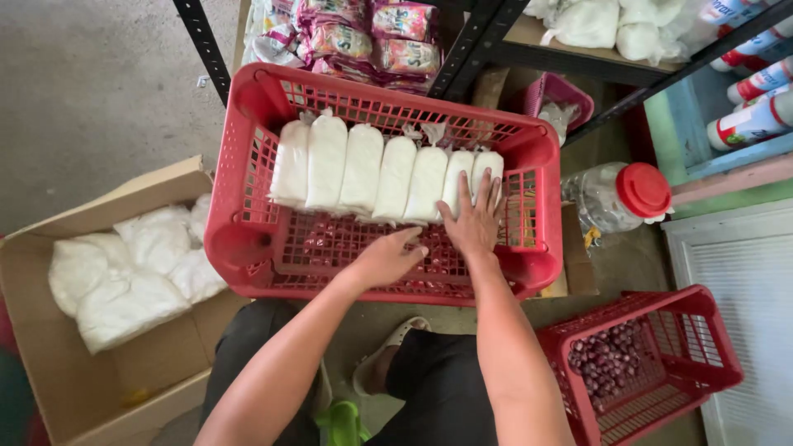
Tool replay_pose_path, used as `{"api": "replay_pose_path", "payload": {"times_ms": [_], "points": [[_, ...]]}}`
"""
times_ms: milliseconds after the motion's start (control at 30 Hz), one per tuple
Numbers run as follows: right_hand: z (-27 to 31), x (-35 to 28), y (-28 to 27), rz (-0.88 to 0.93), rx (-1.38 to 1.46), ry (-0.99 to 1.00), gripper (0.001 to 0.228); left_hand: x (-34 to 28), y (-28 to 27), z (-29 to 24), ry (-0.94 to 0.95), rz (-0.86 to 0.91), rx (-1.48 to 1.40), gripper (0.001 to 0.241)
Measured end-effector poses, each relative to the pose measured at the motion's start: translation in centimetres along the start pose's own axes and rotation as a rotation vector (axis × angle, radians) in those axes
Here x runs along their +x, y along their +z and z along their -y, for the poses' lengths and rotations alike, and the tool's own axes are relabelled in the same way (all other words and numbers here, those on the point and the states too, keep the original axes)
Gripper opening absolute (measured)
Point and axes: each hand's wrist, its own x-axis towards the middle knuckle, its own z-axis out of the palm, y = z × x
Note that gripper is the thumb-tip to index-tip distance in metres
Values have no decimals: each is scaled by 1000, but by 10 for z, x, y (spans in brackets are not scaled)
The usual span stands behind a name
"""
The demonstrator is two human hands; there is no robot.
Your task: Sorting small plastic bags filled with a white substance from a cardboard box into a red plastic crate.
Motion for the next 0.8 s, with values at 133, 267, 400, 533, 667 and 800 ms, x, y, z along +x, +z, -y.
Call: {"api": "replay_pose_path", "payload": {"times_ms": [133,267,400,533,667,800], "points": [[3,-2,5,-2,1,-23,80,8,21,34,241,-66,200,64],[4,0,6,-74,10,-34,77,-1,21,25,96,52,555,62],[4,0,10,-109,11,-39,76,2,24,31,73,60,674,56],[4,1,10,-96,12,-37,76,0,26,28,41,84,695,54],[2,1,2,-47,47,-19,77,-4,28,31,92,64,677,56],[8,-3,-7,32,95,-8,78,-22,12,29,128,17,653,57]]}}
